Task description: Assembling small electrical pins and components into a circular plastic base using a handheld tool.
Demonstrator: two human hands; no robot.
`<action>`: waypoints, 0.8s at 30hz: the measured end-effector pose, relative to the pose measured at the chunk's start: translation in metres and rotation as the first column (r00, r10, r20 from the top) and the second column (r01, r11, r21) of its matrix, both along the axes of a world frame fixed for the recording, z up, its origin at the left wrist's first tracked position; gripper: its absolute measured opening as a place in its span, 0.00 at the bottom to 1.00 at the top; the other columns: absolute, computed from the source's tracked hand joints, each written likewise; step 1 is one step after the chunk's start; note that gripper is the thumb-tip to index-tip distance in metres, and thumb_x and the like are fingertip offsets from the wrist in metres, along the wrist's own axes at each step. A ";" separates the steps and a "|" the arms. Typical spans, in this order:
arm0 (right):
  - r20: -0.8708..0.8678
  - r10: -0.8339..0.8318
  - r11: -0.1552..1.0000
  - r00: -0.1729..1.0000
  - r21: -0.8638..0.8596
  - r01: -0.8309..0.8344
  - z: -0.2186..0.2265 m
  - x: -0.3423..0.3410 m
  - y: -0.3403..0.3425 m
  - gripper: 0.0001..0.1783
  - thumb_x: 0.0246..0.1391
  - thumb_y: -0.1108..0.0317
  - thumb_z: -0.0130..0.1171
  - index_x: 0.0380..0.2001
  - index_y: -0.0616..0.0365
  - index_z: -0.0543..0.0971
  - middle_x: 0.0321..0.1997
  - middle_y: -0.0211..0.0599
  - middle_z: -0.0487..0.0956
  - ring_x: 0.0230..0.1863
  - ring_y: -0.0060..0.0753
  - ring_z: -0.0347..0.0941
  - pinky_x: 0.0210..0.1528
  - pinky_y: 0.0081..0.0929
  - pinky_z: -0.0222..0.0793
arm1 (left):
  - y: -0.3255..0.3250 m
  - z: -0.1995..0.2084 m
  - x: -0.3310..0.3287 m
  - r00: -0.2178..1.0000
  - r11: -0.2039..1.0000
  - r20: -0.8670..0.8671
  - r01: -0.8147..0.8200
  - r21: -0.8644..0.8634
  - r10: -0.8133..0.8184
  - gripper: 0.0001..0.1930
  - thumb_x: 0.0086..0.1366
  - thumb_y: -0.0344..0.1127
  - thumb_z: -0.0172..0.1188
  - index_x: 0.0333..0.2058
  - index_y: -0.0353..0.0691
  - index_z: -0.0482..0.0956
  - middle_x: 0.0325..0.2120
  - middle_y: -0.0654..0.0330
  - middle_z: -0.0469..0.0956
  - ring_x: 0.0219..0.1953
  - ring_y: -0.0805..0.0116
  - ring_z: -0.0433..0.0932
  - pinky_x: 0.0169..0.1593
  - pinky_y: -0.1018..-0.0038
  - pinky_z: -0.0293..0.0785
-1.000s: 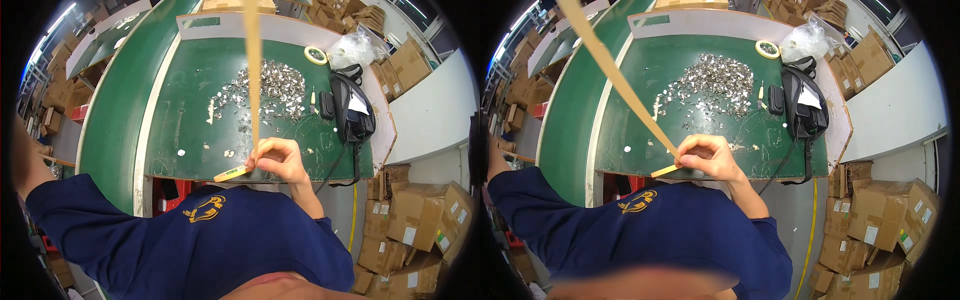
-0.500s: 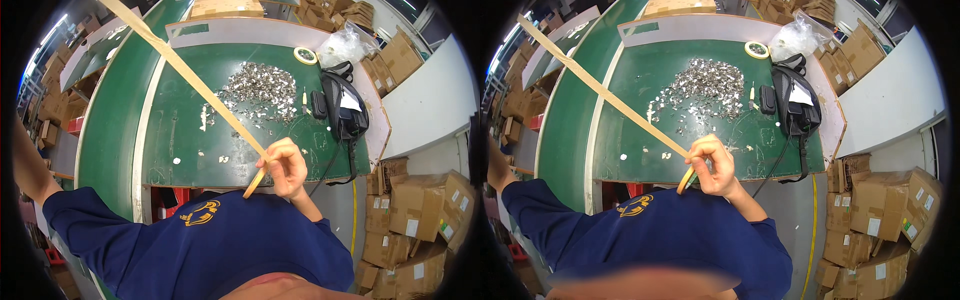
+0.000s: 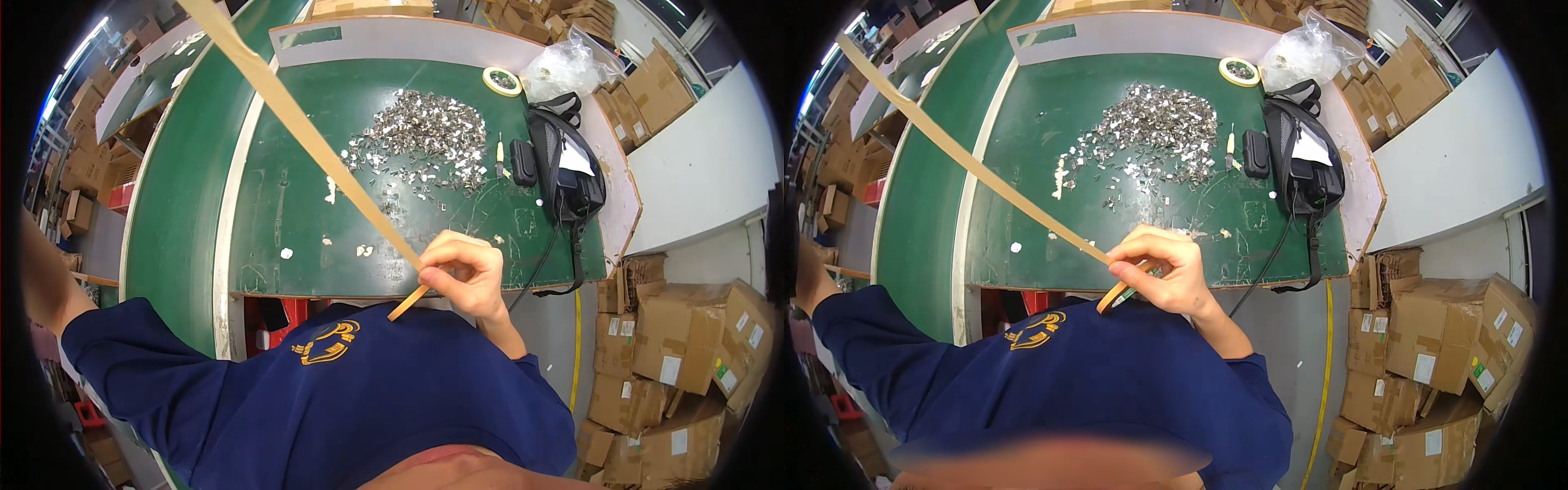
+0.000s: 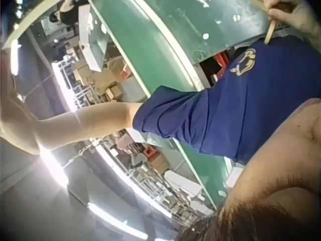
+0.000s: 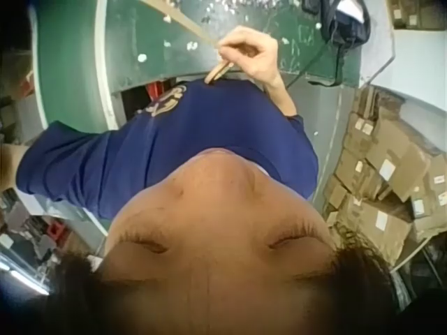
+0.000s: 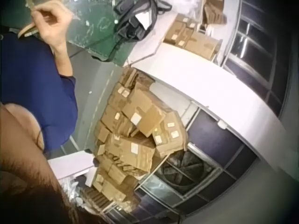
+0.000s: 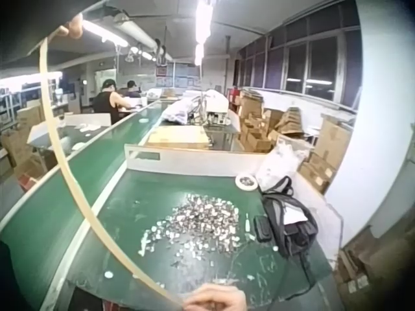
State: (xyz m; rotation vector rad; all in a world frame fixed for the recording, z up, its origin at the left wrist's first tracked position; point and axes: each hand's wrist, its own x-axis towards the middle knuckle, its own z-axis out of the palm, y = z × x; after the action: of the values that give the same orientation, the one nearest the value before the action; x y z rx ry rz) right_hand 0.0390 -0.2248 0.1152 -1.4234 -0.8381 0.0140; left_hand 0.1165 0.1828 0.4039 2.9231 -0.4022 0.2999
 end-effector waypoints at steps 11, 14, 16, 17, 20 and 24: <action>0.558 -0.595 0.802 0.578 0.370 0.469 0.006 -0.031 -0.006 0.10 0.43 0.82 0.65 0.32 0.66 0.78 0.28 0.39 0.75 0.21 0.31 0.75 0.23 0.23 0.75 | -0.049 -0.021 -0.017 0.989 0.991 -0.063 0.133 -0.022 -0.134 0.13 0.65 0.45 0.54 0.29 0.42 0.76 0.49 0.62 0.71 0.46 0.72 0.72 0.57 0.73 0.64; 0.590 -0.675 0.727 0.443 0.431 0.535 0.006 -0.033 -0.005 0.08 0.46 0.80 0.63 0.31 0.66 0.76 0.27 0.38 0.73 0.20 0.31 0.75 0.22 0.23 0.74 | -0.023 -0.056 0.009 0.959 0.951 -0.052 0.266 -0.158 -0.277 0.15 0.63 0.48 0.56 0.25 0.43 0.74 0.49 0.64 0.69 0.49 0.71 0.69 0.59 0.70 0.59; 0.624 -0.710 0.668 0.327 0.448 0.594 0.006 -0.033 -0.002 0.05 0.54 0.75 0.58 0.31 0.67 0.74 0.26 0.37 0.70 0.19 0.31 0.74 0.20 0.23 0.72 | 0.002 -0.072 0.030 0.940 0.939 -0.139 0.283 -0.195 -0.312 0.16 0.63 0.48 0.57 0.25 0.43 0.73 0.49 0.64 0.68 0.51 0.70 0.68 0.60 0.68 0.57; 0.626 -0.711 0.664 0.321 0.446 0.600 0.006 -0.034 0.000 0.05 0.54 0.75 0.58 0.31 0.67 0.74 0.26 0.37 0.70 0.19 0.31 0.74 0.20 0.23 0.72 | 0.002 -0.080 0.037 0.938 0.924 -0.099 0.302 -0.232 -0.332 0.16 0.63 0.48 0.57 0.25 0.42 0.73 0.49 0.63 0.68 0.51 0.69 0.67 0.60 0.67 0.56; 0.650 -0.720 0.602 0.242 0.411 0.684 0.008 -0.037 0.003 0.05 0.55 0.75 0.56 0.31 0.67 0.73 0.25 0.37 0.69 0.17 0.31 0.74 0.18 0.21 0.70 | 0.000 -0.088 0.047 0.932 0.889 -0.015 0.340 -0.306 -0.361 0.15 0.63 0.47 0.57 0.25 0.42 0.73 0.49 0.63 0.68 0.52 0.67 0.66 0.62 0.67 0.54; 0.671 -0.711 0.618 0.211 0.454 0.642 0.016 -0.039 -0.009 0.04 0.56 0.76 0.54 0.32 0.68 0.73 0.27 0.40 0.69 0.16 0.29 0.72 0.19 0.19 0.69 | 0.001 -0.088 0.059 0.916 0.905 0.097 0.400 -0.147 -0.389 0.14 0.64 0.45 0.58 0.26 0.40 0.74 0.48 0.62 0.68 0.53 0.67 0.66 0.61 0.65 0.56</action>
State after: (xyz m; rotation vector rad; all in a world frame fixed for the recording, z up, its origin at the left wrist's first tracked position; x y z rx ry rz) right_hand 0.0001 -0.2341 0.1314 -1.6094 -0.8186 -1.5070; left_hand 0.1752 0.1839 0.3158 2.5954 -0.9172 0.3488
